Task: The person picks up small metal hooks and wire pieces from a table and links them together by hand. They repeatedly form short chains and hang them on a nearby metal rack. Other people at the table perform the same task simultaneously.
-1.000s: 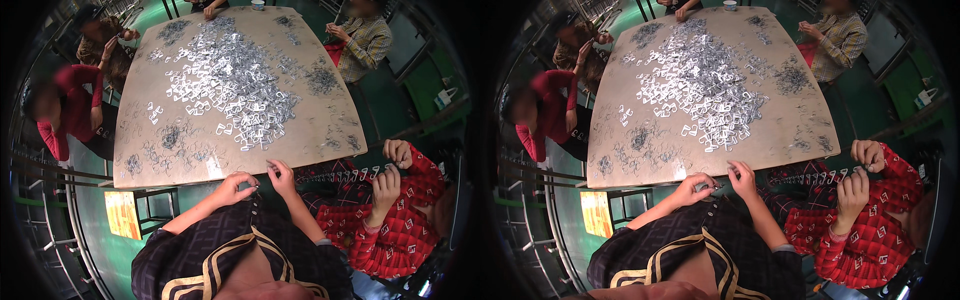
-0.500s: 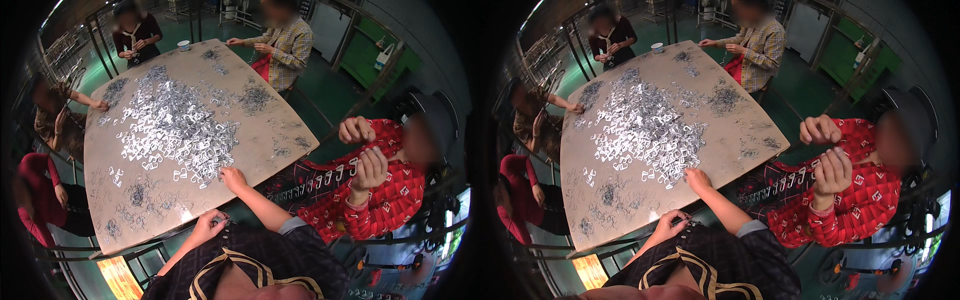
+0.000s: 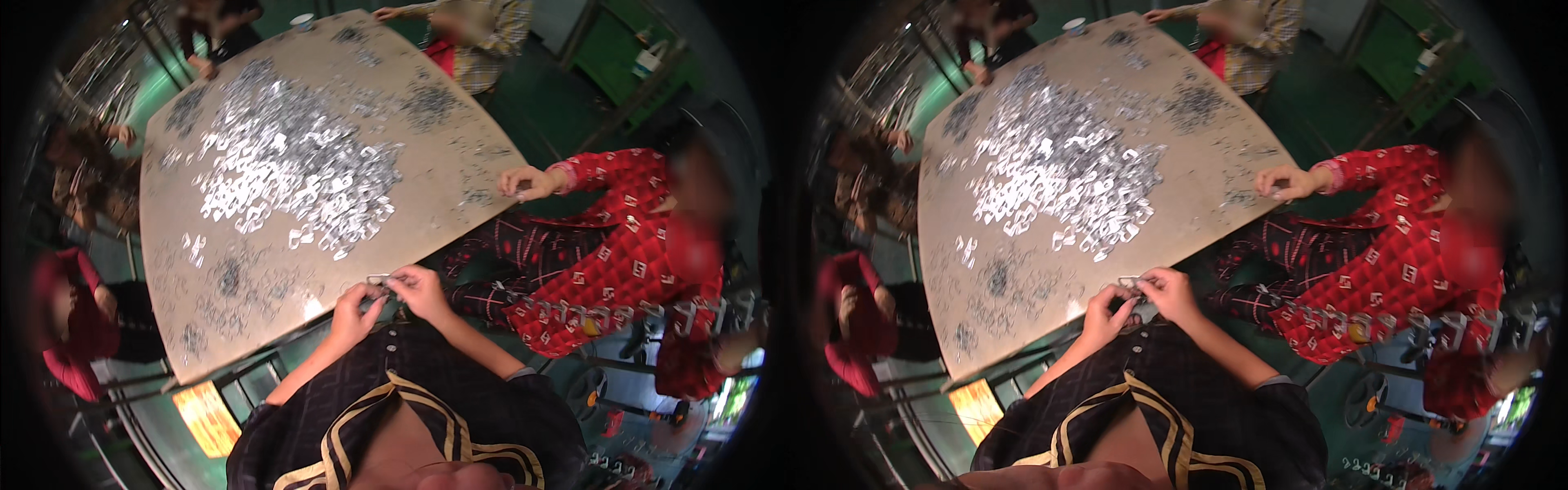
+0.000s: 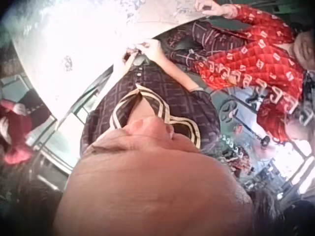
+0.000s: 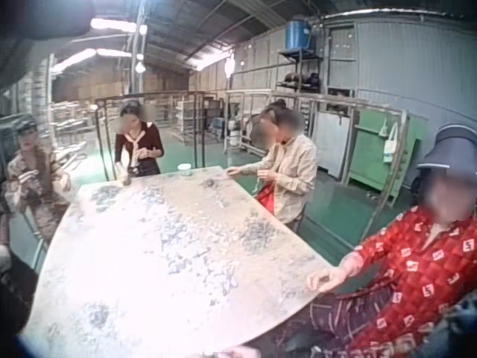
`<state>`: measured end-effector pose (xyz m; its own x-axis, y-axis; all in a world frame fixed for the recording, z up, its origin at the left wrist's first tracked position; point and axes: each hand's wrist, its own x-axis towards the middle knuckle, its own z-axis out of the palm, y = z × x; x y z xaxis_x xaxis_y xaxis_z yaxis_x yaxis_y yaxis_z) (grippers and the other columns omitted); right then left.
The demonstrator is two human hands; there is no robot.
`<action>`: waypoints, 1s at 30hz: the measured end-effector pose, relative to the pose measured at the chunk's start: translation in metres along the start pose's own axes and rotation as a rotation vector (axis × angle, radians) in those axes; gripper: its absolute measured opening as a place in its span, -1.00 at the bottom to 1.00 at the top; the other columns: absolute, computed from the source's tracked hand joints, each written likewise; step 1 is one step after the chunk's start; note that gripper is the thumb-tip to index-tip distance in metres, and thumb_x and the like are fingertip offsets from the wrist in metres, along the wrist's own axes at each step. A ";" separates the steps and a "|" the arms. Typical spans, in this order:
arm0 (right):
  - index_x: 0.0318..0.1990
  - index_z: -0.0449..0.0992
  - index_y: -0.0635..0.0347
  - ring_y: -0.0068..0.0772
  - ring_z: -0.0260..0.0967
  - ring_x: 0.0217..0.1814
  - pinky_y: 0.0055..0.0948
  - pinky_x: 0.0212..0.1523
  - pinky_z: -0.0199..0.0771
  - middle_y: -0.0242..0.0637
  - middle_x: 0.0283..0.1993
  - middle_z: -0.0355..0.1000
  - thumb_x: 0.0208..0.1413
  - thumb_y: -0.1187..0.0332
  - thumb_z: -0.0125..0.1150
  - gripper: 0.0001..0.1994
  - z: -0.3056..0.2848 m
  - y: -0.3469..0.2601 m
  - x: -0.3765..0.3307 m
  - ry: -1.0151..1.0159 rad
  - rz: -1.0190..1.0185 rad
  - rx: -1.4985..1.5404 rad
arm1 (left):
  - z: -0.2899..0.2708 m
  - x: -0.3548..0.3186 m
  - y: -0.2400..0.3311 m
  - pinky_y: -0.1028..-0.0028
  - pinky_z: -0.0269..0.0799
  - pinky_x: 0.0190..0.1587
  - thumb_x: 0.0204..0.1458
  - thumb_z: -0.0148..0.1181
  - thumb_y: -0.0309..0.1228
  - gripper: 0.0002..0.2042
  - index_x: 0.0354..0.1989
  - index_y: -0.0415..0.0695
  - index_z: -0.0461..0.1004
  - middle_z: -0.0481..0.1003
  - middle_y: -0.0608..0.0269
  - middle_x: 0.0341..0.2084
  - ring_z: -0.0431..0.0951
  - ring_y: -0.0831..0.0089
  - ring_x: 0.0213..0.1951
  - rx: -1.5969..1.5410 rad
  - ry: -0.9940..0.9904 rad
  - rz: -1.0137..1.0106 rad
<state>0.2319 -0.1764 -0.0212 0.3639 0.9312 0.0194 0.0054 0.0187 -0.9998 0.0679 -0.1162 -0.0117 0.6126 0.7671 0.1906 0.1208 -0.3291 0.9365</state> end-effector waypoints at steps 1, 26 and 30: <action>-0.32 0.53 0.40 -0.64 0.40 -0.55 -0.61 -0.55 0.40 -0.31 -0.48 0.49 0.06 0.49 0.26 -0.88 0.000 0.003 -0.001 0.034 -0.077 -0.030 | 0.002 -0.001 -0.001 0.40 0.38 -0.35 -0.09 0.26 -0.56 -0.90 -0.42 -0.23 0.45 0.51 0.12 -0.48 0.51 0.28 -0.46 -0.037 -0.002 -0.067; -0.35 0.50 0.39 -0.45 0.50 -0.48 -0.54 -0.46 0.45 -0.22 -0.42 0.44 0.02 0.59 0.21 -0.95 0.017 -0.003 -0.020 -0.044 -0.158 -0.248 | -0.121 0.028 -0.084 0.32 0.44 -0.30 -0.24 0.08 -0.46 -0.93 -0.62 -0.15 0.49 0.49 0.16 -0.58 0.49 0.22 -0.41 1.262 -0.033 0.108; -0.36 0.50 0.39 -0.44 0.50 -0.49 -0.54 -0.47 0.44 -0.23 -0.43 0.43 0.02 0.58 0.22 -0.95 0.018 -0.001 -0.017 -0.061 -0.147 -0.257 | -0.130 0.045 -0.081 0.33 0.46 -0.32 -0.22 0.06 -0.42 -0.89 -0.62 -0.15 0.49 0.50 0.14 -0.58 0.52 0.24 -0.41 1.334 -0.252 0.154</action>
<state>0.2093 -0.1861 -0.0202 0.2851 0.9457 0.1561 0.2923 0.0693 -0.9538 -0.0156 0.0167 -0.0402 0.7952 0.6018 0.0739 0.6063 -0.7877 -0.1091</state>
